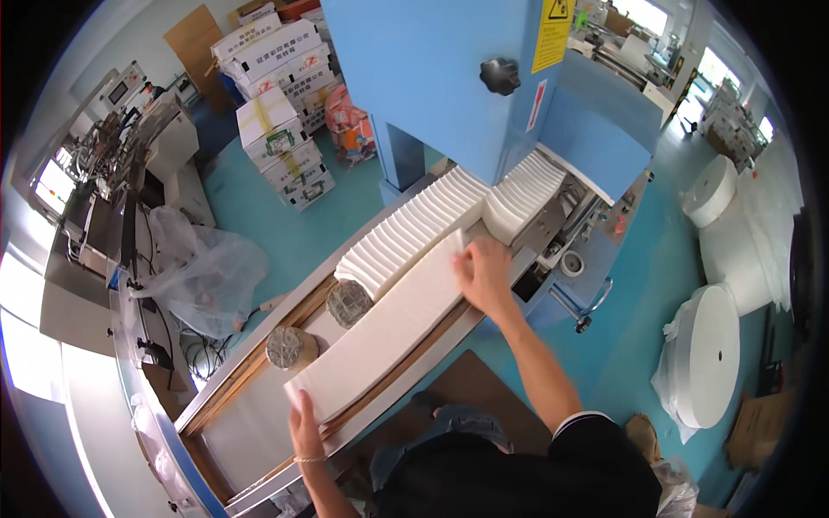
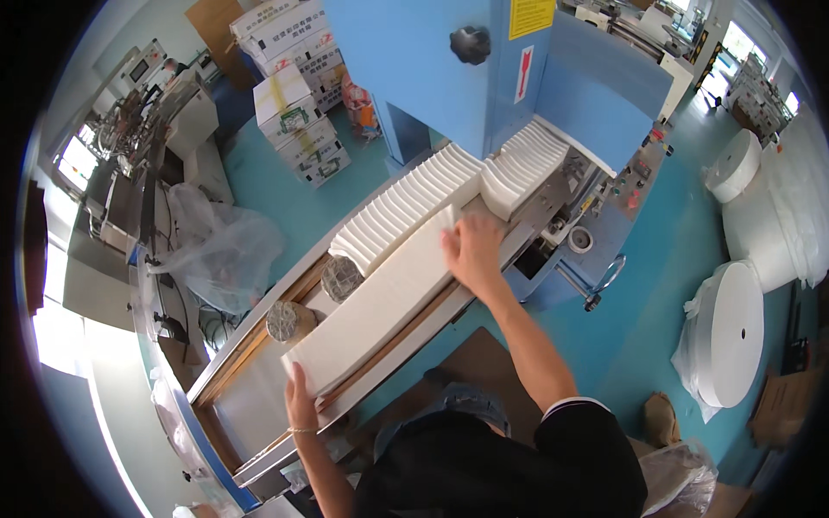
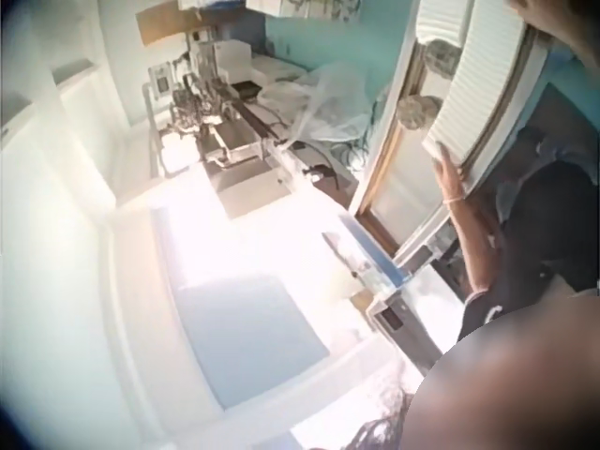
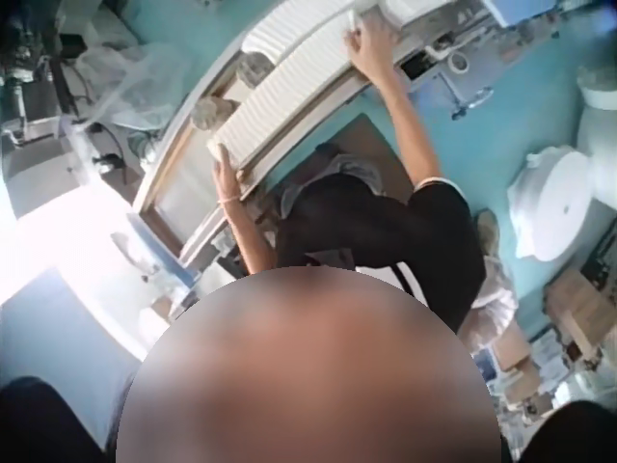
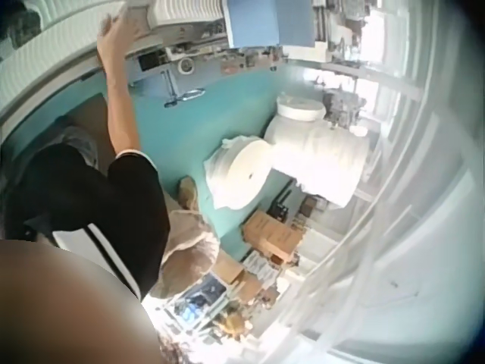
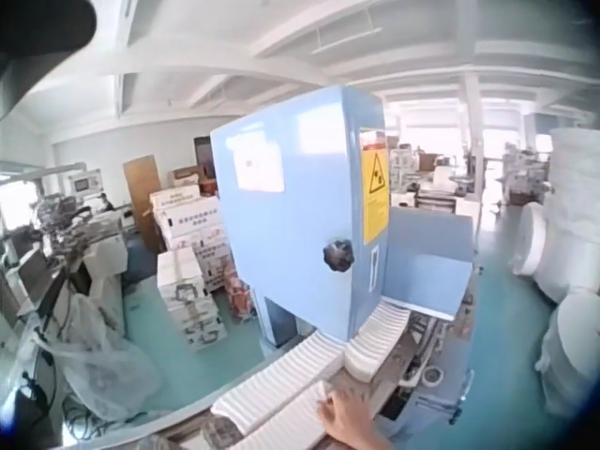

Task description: Organizing and packing stacks of paper or filters from a conveyor belt into a workflow station.

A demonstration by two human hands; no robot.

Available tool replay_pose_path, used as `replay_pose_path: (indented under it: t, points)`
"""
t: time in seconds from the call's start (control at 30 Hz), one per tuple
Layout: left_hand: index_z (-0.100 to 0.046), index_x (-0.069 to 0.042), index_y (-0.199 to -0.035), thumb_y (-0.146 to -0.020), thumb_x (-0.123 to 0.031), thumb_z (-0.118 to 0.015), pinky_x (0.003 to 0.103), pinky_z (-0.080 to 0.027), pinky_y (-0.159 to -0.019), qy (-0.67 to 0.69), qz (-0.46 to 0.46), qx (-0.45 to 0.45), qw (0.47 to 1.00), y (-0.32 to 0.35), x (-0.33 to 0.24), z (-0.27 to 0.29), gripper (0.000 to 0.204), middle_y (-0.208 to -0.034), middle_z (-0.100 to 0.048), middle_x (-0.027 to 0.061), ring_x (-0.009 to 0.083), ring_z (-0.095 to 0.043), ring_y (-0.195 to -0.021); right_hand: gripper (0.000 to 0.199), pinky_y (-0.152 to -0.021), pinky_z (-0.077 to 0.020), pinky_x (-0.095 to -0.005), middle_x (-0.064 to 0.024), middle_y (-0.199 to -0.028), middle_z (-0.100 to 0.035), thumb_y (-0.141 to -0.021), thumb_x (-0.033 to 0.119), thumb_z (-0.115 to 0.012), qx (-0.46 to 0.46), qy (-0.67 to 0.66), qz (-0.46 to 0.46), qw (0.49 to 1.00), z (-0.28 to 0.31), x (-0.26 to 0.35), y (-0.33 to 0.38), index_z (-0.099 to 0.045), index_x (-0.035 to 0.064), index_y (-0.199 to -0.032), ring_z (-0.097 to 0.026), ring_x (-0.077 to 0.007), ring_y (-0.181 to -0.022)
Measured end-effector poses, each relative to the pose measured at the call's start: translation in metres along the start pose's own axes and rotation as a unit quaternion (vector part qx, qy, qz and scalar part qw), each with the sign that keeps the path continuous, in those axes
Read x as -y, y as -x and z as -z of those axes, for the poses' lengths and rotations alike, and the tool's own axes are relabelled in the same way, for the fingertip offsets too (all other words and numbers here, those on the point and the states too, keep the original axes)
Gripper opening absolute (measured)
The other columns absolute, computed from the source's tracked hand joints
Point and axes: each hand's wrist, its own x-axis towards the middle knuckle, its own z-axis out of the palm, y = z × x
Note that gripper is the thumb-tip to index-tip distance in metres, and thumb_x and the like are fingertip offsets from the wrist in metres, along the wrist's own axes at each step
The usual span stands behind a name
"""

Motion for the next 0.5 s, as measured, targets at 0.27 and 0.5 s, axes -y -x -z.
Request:
replay_pose_path:
  t: [0.27, 0.5]
  points:
    - [-0.053, -0.001, -0.126, -0.089, -0.038, -0.068, 0.029, -0.048, -0.085, -0.083, 0.106, -0.128, 0.983, 0.02, -0.009, 0.133, 0.054, -0.108, -0.062, 0.0081, 0.0152, -0.058, -0.098, 0.079, -0.086, -0.0485, -0.0431, -0.0279, -0.102, -0.064, -0.082, 0.058, -0.065, 0.381, -0.217, -0.181, 0.88, 0.0, 0.093, 0.044, -0.046, -0.0093, -0.119, -0.064, -0.0401, -0.098]
    - [-0.054, -0.001, -0.124, -0.088, -0.034, -0.071, 0.03, -0.047, -0.088, -0.032, -0.009, -0.178, 0.983, 0.043, -0.006, 0.176, 0.052, -0.112, -0.062, 0.0098, 0.0179, -0.059, -0.099, 0.082, -0.089, -0.0479, -0.0408, -0.0239, -0.108, -0.064, -0.077, 0.051, -0.073, 0.347, -0.314, -0.103, 0.878, -0.018, 0.202, 0.105, -0.042, -0.0062, -0.127, -0.064, -0.0373, -0.101]
